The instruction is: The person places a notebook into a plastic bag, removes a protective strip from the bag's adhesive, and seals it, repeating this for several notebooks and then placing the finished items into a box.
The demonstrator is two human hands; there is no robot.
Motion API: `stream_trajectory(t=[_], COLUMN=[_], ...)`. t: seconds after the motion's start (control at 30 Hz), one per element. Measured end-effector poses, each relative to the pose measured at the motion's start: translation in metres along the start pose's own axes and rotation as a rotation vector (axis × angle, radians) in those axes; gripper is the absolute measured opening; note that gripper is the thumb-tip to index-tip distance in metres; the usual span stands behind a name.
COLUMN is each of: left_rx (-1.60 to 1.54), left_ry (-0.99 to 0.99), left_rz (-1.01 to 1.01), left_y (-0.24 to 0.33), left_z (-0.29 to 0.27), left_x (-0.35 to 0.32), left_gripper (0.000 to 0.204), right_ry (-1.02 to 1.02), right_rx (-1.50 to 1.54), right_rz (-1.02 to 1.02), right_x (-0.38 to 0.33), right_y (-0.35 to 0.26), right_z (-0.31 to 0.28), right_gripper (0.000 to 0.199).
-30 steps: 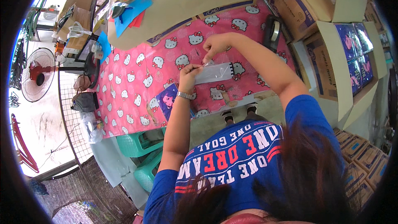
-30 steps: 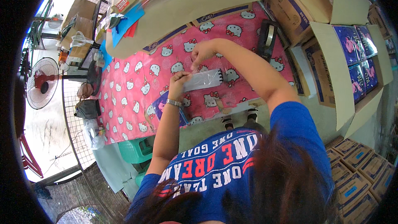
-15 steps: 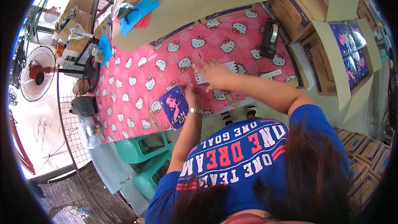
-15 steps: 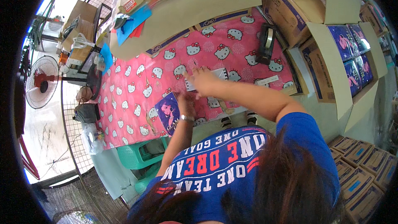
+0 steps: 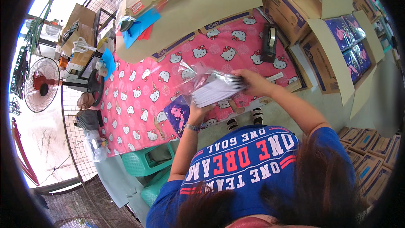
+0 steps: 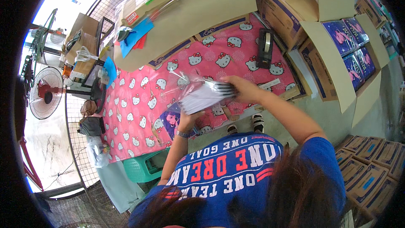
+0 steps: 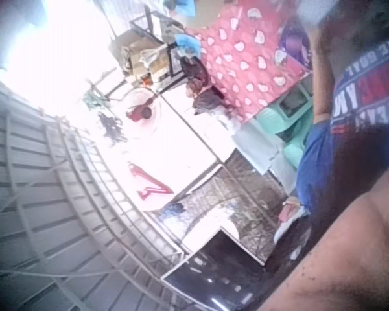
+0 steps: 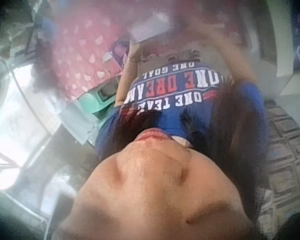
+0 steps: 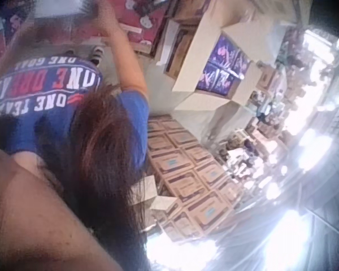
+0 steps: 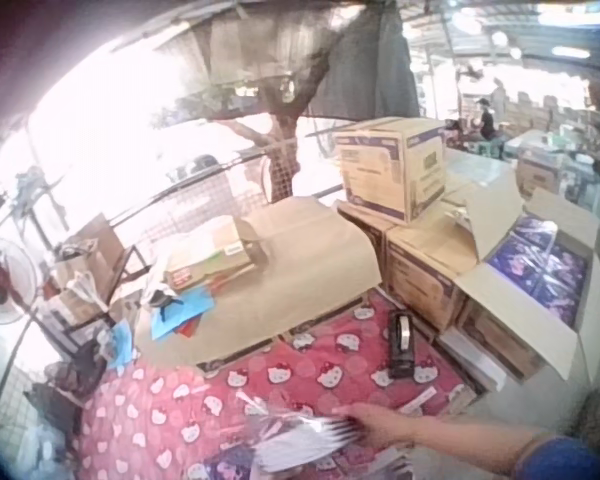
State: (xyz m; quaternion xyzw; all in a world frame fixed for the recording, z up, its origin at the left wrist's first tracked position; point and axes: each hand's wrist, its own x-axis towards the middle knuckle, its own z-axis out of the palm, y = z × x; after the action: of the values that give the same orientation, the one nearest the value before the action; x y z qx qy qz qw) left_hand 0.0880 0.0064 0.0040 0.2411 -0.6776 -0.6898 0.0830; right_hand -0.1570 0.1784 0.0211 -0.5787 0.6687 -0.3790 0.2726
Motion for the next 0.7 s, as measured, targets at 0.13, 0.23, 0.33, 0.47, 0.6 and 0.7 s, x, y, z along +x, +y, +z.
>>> stream_trajectory(t=[0.13, 0.23, 0.33, 0.47, 0.6, 0.7], left_rx=[0.085, 0.088, 0.045, -0.405, -0.437, -0.631], left_ry=[0.016, 0.114, 0.218, 0.299, -0.081, -0.104], left_rz=[0.121, 0.214, 0.299, 0.301, -0.061, -0.118], left_y=[0.010, 0.012, 0.043, 0.033, -0.032, -0.020], left_z=[0.014, 0.019, 0.012, -0.025, -0.017, -0.010], left_x=[0.014, 0.020, 0.014, 0.012, 0.034, 0.040], left_gripper=[0.072, 0.032, 0.014, 0.032, 0.053, 0.047], right_ry=[0.105, 0.183, 0.222, 0.137, -0.261, -0.168], right_rx=[0.165, 0.102, 0.423, 0.635, 0.545, 0.679], right_rz=[0.008, -0.073, 0.020, 0.028, 0.141, 0.198], right_x=[0.000, 0.005, 0.007, 0.003, 0.014, 0.013], right_y=[-0.009, -0.029, -0.060, -0.021, 0.023, 0.033], right_z=[0.018, 0.003, -0.036, -0.064, -0.013, -0.005], right_gripper=[0.084, 0.057, 0.040, 0.041, 0.049, 0.055])
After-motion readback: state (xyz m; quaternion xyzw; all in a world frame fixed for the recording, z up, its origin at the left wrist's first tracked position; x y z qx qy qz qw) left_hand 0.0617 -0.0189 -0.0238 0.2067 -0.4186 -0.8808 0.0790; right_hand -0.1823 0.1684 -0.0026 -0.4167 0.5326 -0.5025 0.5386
